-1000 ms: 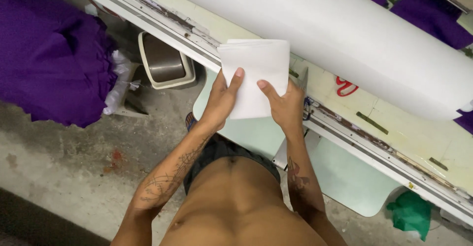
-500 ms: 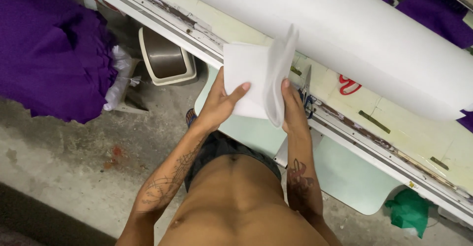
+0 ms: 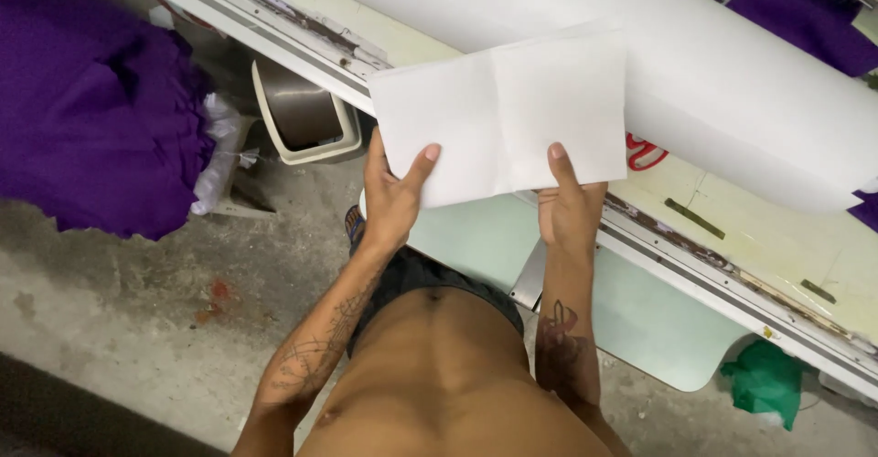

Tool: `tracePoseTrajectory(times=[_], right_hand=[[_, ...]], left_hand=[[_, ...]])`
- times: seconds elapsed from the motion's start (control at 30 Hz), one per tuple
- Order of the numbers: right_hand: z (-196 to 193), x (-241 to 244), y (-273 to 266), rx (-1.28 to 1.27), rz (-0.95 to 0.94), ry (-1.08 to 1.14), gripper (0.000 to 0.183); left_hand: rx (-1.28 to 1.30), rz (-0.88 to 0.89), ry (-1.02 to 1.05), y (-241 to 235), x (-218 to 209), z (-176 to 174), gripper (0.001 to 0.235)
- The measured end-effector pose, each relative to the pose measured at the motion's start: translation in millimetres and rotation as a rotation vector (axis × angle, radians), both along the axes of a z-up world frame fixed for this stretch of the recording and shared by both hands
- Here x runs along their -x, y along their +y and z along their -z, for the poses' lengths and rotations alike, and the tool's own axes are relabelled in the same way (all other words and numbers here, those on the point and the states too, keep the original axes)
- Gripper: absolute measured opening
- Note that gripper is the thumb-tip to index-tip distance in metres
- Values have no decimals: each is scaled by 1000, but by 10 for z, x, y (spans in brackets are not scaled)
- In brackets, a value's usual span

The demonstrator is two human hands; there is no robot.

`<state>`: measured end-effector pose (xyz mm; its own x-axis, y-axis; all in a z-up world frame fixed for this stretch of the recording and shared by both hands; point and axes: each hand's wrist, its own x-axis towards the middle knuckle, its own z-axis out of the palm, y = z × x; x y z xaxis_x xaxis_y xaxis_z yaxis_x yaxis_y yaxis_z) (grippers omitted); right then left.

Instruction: Cutting white stabilizer material into smaller pieces and folding them for use in embroidery.

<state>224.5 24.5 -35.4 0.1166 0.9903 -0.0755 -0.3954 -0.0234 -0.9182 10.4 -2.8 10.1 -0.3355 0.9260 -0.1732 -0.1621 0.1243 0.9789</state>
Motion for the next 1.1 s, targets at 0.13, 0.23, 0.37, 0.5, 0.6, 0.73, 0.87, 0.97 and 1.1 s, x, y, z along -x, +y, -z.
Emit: tracePoseTrajectory(times=[0.13,0.23,0.37,0.5,0.6,0.73,0.87,0.97,1.1], right_hand=[[-15,-39,-5,-45,-70,77,50],[219,-153,-20,-73,-130,107,53],[477,-279,-44,-20,-171,135,57],[342,-171,-146,54,-136,149,55],[232,-142,-110,29,-127,141,54],[119,-102,-119,1,-159,110,56],[161,-33,-225,9,-139,12,56],[-3,121,-286,-23,-226,-163,53],[-260,408,-280,-88,-326,-214,53]], left_hand=[[145,58,-403,30,149,211,50],[260,106,-550,22,241,389,47],[292,189,-536,-14,276,387,46],[258,204,-428,-20,261,241,32],[239,217,-415,-40,244,301,30],[285,211,-478,-7,336,243,32],[22,162,103,68,657,61,49],[-102,359,664,180,639,-458,91],[39,595,359,336,576,-299,29]])
